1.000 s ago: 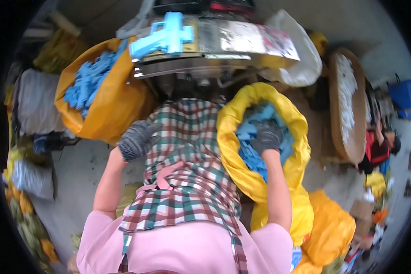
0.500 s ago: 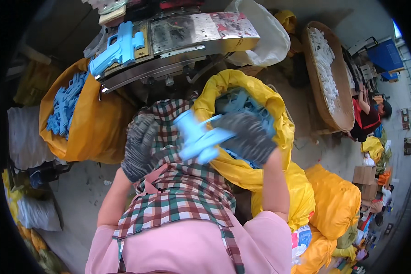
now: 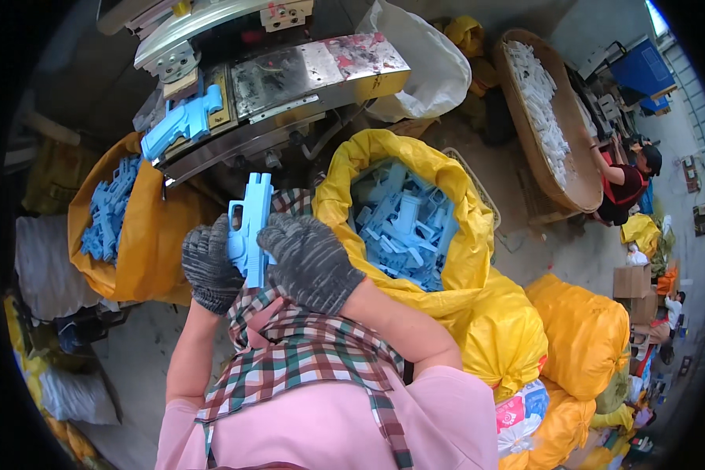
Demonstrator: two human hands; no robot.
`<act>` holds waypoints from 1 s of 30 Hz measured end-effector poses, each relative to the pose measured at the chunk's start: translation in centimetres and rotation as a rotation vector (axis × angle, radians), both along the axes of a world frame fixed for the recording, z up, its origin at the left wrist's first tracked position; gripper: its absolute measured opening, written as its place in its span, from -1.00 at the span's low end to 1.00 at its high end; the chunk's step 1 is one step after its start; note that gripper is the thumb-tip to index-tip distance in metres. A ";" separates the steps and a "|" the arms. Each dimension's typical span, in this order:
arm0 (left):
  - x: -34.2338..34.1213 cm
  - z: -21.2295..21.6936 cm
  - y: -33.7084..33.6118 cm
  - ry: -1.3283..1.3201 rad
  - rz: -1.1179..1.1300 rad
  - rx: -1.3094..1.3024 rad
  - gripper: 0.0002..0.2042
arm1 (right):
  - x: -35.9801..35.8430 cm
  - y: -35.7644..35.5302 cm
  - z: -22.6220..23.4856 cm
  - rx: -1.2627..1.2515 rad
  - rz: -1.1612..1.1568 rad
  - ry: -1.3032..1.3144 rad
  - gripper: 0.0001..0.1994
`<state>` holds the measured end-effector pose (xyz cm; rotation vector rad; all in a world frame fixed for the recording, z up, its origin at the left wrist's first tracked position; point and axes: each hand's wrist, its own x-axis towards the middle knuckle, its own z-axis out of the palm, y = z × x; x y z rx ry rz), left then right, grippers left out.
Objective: Inspecting and sorting blue plastic toy gun components, moving them between bags and a workstation in a factory.
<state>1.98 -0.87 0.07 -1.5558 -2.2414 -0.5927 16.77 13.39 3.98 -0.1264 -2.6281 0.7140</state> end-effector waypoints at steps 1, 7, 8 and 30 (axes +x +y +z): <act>-0.3 0.5 0.2 0.029 0.020 -0.004 -0.41 | -0.4 0.3 0.1 -0.046 -0.009 -0.004 -0.66; -7.4 4.2 2.5 0.147 0.210 0.253 -0.39 | 3.1 4.1 3.7 -0.155 -0.234 0.059 -0.55; -8.8 5.2 3.2 0.118 0.284 0.225 -0.38 | 3.7 4.3 3.8 -0.255 -0.234 0.016 -0.55; -14.4 4.9 -14.7 0.146 0.863 -0.233 -0.24 | -16.7 10.6 4.4 0.082 0.195 0.167 -0.60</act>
